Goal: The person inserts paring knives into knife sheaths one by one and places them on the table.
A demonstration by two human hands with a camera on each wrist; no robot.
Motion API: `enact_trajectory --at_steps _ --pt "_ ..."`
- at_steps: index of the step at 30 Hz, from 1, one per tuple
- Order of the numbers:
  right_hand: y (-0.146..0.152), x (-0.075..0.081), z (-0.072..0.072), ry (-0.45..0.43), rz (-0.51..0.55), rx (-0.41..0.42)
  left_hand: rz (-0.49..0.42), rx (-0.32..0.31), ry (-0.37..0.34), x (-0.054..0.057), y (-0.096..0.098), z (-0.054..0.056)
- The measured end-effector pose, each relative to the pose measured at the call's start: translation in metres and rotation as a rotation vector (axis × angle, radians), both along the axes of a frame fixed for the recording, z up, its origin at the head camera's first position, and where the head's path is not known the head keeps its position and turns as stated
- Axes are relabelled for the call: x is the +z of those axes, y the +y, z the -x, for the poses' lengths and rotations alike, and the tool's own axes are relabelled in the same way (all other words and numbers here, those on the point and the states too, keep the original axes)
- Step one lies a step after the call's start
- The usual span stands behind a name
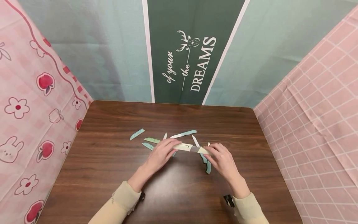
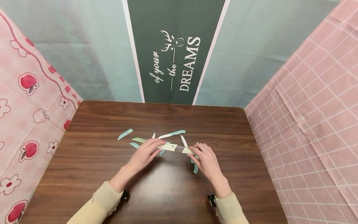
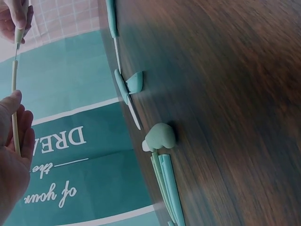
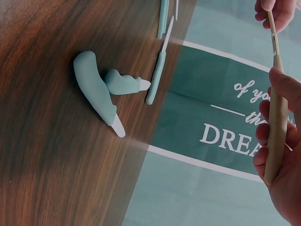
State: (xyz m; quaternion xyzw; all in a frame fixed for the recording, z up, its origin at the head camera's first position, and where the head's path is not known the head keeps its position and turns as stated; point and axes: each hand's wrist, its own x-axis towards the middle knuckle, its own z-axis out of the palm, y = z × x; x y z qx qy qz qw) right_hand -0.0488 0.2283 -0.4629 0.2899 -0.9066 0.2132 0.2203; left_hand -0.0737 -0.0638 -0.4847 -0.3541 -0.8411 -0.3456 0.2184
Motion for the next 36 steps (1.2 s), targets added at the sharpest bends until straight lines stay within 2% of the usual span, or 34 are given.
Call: enact_trajectory --at_steps 5,12,20,36 --pt "-0.001 0.0 0.0 -0.007 0.004 -0.005 -0.013 0.005 0.025 -0.001 0.003 0.001" --pt "-0.002 0.0 0.0 -0.028 0.001 -0.013 -0.007 -0.004 0.012 0.0 0.005 0.0" --pt "-0.005 -0.002 0.0 -0.01 0.013 -0.01 -0.01 -0.001 0.037 0.001 0.008 0.0" --pt "-0.011 -0.007 0.0 -0.007 0.015 -0.005 0.017 0.0 0.019 -0.003 0.016 -0.002"
